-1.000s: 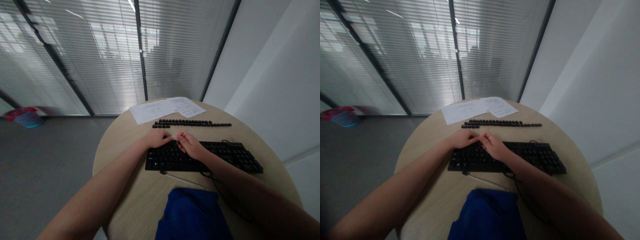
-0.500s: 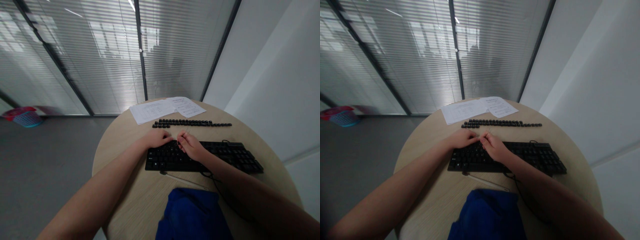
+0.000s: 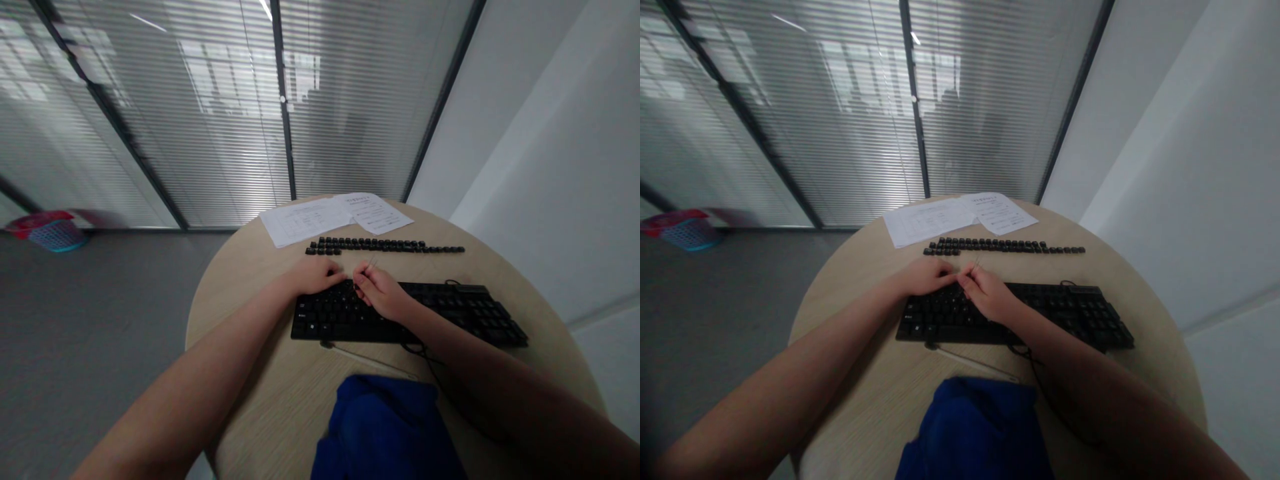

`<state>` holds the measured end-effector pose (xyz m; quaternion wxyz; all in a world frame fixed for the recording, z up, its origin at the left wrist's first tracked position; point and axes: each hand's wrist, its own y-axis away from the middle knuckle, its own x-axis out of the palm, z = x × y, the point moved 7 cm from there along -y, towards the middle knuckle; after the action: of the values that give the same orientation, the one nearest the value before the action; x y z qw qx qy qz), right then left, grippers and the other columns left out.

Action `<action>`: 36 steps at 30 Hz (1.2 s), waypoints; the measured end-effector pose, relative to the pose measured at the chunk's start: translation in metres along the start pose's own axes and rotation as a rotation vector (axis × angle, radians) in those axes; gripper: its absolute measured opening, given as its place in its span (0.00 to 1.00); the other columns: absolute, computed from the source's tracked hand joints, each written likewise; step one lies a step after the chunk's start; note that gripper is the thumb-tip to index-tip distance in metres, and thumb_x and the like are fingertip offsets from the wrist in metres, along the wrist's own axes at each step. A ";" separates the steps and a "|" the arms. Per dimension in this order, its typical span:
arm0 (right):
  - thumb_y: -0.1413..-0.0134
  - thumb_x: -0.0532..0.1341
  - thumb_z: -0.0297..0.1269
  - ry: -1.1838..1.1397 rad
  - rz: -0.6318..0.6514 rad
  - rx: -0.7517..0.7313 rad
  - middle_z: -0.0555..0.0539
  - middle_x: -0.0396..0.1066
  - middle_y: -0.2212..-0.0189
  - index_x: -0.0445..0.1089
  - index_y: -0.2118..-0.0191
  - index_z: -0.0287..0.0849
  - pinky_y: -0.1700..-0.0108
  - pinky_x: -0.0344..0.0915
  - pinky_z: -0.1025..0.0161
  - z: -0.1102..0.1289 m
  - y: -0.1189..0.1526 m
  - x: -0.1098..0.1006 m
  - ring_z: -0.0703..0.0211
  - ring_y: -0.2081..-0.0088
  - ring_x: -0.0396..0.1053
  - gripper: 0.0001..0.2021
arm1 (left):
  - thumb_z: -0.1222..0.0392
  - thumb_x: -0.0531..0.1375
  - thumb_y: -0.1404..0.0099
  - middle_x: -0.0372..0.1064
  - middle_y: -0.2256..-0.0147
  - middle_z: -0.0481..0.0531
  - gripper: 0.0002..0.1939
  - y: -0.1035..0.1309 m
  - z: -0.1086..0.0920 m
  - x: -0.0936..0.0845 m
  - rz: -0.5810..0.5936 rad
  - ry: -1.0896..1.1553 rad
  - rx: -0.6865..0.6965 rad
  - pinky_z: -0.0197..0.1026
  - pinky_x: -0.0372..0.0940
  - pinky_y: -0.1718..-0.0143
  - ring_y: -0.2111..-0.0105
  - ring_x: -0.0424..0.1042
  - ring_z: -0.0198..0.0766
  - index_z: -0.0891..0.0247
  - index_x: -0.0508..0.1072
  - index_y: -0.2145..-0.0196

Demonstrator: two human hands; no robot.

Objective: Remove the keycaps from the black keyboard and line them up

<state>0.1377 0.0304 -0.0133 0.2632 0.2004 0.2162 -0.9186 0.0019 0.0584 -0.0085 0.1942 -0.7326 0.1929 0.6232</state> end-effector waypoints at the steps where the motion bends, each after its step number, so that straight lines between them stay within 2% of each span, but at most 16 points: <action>1: 0.31 0.51 0.45 0.028 0.012 -0.019 0.54 0.64 0.78 0.61 0.64 0.45 0.71 0.57 0.64 0.003 0.001 0.000 0.63 0.77 0.62 0.12 | 0.42 0.47 0.29 0.75 0.72 0.55 0.28 0.000 0.000 0.000 0.000 0.005 0.000 0.41 0.56 0.71 0.73 0.69 0.40 0.61 0.78 0.70; 6: 0.33 0.53 0.41 0.188 0.053 -0.094 0.53 0.65 0.77 0.61 0.65 0.44 0.68 0.55 0.62 0.018 0.003 0.002 0.60 0.74 0.63 0.09 | 0.41 0.46 0.29 0.75 0.72 0.55 0.29 0.001 -0.001 -0.002 -0.004 0.020 -0.006 0.40 0.55 0.71 0.74 0.68 0.39 0.62 0.77 0.71; 12: 0.33 0.53 0.43 0.283 0.075 -0.142 0.53 0.62 0.77 0.62 0.64 0.45 0.68 0.53 0.62 0.023 0.005 0.004 0.58 0.74 0.62 0.09 | 0.42 0.48 0.30 0.75 0.72 0.54 0.27 0.001 -0.002 -0.003 -0.014 0.022 -0.012 0.40 0.55 0.72 0.74 0.68 0.39 0.62 0.77 0.71; 25: 0.33 0.55 0.43 0.343 0.111 -0.211 0.50 0.67 0.73 0.64 0.64 0.45 0.66 0.54 0.61 0.029 0.004 0.009 0.57 0.71 0.65 0.09 | 0.44 0.50 0.30 0.76 0.72 0.54 0.25 0.001 -0.001 -0.003 -0.021 0.046 -0.018 0.40 0.55 0.73 0.74 0.70 0.40 0.61 0.79 0.70; 36: 0.33 0.54 0.44 0.217 -0.025 -0.158 0.52 0.66 0.75 0.64 0.63 0.46 0.67 0.57 0.62 0.020 0.008 -0.001 0.58 0.73 0.65 0.09 | 0.43 0.49 0.29 0.76 0.71 0.54 0.25 0.002 -0.002 -0.004 -0.011 0.017 -0.022 0.40 0.56 0.71 0.73 0.69 0.40 0.61 0.79 0.69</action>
<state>0.1379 0.0142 0.0015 0.2419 0.2746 0.3172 -0.8749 0.0021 0.0558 -0.0040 0.1880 -0.7411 0.1836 0.6178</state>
